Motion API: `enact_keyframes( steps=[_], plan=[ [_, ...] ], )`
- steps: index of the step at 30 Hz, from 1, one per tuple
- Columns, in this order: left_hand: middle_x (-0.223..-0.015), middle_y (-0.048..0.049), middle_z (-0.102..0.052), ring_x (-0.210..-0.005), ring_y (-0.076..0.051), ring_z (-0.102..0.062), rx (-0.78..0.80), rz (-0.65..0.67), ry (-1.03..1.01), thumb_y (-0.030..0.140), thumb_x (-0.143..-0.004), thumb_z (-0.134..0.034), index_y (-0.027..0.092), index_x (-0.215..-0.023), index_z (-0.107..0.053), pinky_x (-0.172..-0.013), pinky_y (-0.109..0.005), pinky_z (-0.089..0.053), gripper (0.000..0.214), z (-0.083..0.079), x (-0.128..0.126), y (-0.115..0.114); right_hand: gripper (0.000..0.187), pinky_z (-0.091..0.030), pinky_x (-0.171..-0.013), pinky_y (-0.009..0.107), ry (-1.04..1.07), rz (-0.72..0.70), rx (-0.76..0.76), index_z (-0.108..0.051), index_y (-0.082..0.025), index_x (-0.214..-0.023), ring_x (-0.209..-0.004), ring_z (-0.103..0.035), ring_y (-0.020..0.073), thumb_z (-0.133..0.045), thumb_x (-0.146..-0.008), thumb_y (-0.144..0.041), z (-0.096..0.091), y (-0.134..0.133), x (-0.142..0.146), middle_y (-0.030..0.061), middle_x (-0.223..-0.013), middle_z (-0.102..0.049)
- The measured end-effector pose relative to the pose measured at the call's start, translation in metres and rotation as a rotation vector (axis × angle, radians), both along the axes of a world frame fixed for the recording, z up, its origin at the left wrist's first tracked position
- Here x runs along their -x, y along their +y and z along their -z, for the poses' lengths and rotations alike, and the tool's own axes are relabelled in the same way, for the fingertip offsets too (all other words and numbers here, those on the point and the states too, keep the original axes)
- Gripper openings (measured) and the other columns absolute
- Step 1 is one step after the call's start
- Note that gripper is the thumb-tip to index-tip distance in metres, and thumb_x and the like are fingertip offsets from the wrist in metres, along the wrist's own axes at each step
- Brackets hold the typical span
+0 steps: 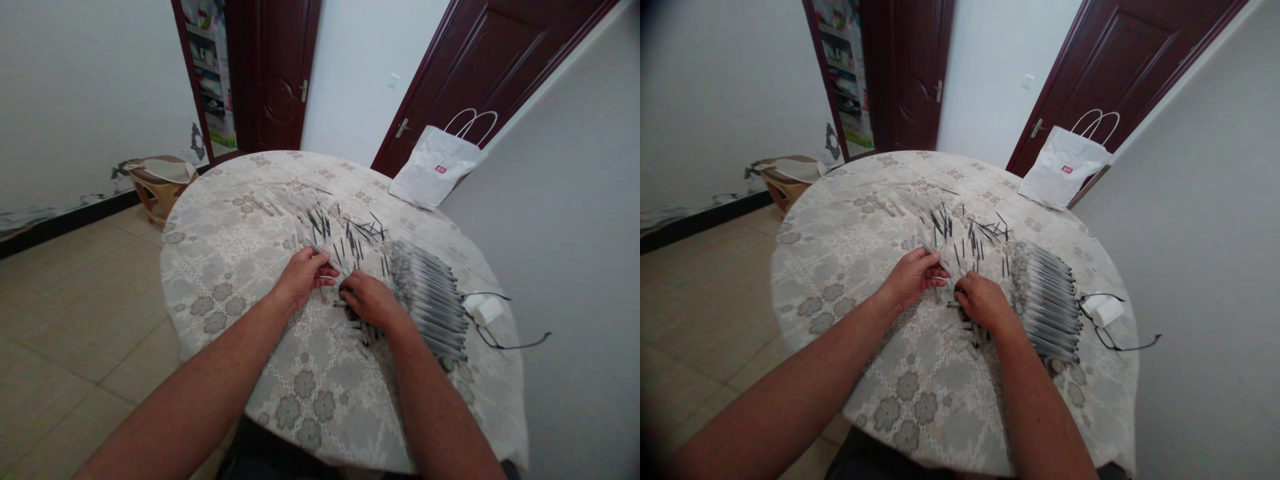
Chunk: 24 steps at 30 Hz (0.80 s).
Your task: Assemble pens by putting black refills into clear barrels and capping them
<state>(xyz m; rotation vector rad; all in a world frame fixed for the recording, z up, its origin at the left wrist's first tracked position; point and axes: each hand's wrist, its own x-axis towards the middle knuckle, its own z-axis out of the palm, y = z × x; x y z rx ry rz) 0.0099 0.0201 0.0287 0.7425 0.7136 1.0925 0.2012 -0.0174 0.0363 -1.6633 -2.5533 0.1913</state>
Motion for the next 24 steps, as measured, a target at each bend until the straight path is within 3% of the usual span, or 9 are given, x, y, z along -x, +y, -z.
enact_keyframes(
  steps=[6,10,16,20,24],
  plan=[
    [-0.082,-0.007,-0.069,-0.065,-0.015,-0.068,-0.008,0.014,-0.003,0.031,-0.083,-0.071,0.017,-0.089,-0.056,-0.056,-0.026,-0.058,0.022,-0.003,0.001,-0.002,0.014,-0.038,-0.073,0.027,-0.052,0.047,-0.046,-0.065,-0.021,-0.095,-0.087,-0.061,0.0183,-0.056,-0.095,-0.031,0.006,0.001,0.009,0.0056,-0.094,-0.063],
    [-0.085,-0.0082,-0.07,-0.068,-0.016,-0.07,-0.003,0.004,0.004,0.031,-0.085,-0.07,0.017,-0.091,-0.056,-0.057,-0.026,-0.058,0.021,-0.005,0.001,-0.002,0.012,-0.04,-0.075,0.027,0.042,0.024,-0.115,-0.062,-0.02,-0.098,-0.089,-0.06,0.0187,-0.053,-0.095,-0.027,0.012,0.004,0.006,0.0061,-0.097,-0.062],
    [-0.089,-0.0083,-0.071,-0.076,-0.02,-0.073,-0.004,-0.053,0.009,0.034,-0.086,-0.07,0.019,-0.094,-0.052,-0.064,-0.03,-0.06,0.025,-0.001,-0.002,-0.001,0.015,-0.043,-0.076,0.028,0.483,0.072,-0.2,-0.06,-0.02,-0.097,-0.081,-0.06,0.0175,-0.048,-0.096,-0.028,0.016,0.009,0.004,0.004,-0.089,-0.064],
    [-0.092,-0.0078,-0.071,-0.081,-0.022,-0.075,-0.023,-0.099,0.005,0.038,-0.086,-0.069,0.02,-0.096,-0.049,-0.069,-0.033,-0.061,0.029,0.003,-0.004,0.0,0.019,-0.044,-0.067,0.026,0.853,0.231,-0.159,-0.061,-0.021,-0.095,-0.069,-0.058,0.015,-0.05,-0.096,-0.035,0.019,0.009,0.012,-0.0001,-0.078,-0.064],
    [-0.095,-0.0068,-0.071,-0.085,-0.023,-0.075,-0.041,-0.119,0.0,0.039,-0.087,-0.069,0.022,-0.098,-0.047,-0.071,-0.035,-0.061,0.03,0.004,-0.005,0.001,0.025,-0.042,-0.055,0.024,1.103,0.297,-0.058,-0.062,-0.021,-0.097,-0.056,-0.052,0.0129,-0.053,-0.095,-0.044,0.022,0.01,0.018,-0.0035,-0.067,-0.058]
  ],
)
